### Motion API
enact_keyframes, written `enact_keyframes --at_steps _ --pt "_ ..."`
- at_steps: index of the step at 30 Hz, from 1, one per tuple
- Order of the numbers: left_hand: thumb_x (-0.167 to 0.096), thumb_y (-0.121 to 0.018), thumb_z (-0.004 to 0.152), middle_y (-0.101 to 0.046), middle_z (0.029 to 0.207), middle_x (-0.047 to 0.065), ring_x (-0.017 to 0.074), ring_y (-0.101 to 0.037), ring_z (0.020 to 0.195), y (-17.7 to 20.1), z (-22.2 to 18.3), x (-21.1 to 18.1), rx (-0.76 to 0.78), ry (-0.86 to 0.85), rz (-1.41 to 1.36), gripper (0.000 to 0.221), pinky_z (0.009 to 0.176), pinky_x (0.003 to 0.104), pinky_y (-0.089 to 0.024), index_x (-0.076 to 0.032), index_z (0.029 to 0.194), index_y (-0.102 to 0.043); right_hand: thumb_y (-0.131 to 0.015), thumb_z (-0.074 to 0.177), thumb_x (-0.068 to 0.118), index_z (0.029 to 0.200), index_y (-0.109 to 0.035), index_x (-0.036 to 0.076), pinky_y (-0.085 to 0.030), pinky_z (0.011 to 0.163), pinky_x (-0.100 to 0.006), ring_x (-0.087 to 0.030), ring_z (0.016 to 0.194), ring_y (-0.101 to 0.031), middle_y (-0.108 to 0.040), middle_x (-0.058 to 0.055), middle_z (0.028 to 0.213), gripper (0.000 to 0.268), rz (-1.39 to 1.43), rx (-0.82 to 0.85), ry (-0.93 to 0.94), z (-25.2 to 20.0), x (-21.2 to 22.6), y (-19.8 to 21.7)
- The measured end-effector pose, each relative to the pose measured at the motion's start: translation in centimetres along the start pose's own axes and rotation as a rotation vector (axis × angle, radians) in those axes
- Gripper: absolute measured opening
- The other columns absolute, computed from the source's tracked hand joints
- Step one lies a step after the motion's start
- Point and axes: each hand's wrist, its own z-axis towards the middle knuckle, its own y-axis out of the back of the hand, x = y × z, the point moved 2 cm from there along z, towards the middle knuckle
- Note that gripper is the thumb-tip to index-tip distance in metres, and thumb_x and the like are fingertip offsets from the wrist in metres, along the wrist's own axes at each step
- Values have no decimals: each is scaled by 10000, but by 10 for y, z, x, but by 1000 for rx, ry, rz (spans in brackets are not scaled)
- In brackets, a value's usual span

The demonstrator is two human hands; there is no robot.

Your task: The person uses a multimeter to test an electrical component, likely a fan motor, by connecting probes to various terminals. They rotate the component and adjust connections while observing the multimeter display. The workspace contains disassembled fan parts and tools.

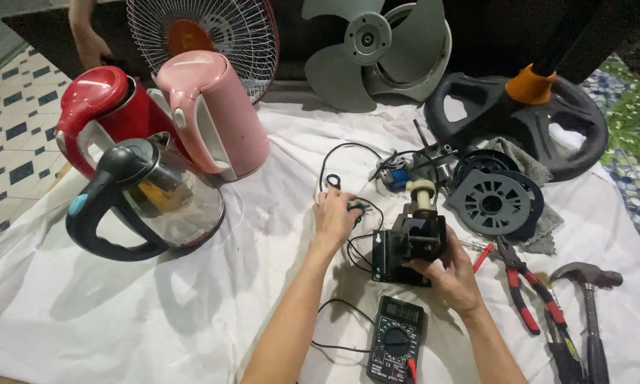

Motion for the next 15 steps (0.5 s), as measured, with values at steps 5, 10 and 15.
enact_keyframes --at_steps 5,10,15 --pt "-317 -844 778 -549 1189 47 303 -462 1202 1 -7 -1 29 -58 38 463 1011 476 -410 -150 1191 -718 -903 599 -56 1464 -580 125 -531 982 -423 -205 1072 -629 -702 -102 1154 941 -22 -46 -18 -2 -2 2" --pt "-220 -853 747 -518 1139 57 310 -444 1166 -10 -1 0 -64 -81 52 364 976 476 -389 -117 1077 -739 -921 594 -36 1453 -589 147 -518 1009 -432 -211 1078 -627 -701 -97 1150 939 -35 -51 -28 -1 0 2" --pt "-204 -842 737 -557 1045 -9 303 -541 1063 24 8 12 -409 -125 -339 247 951 507 -418 -266 958 -749 -907 606 -38 1462 -577 140 -503 1031 -509 -278 1117 -638 -697 -142 1173 935 -34 -62 -44 -3 3 0"
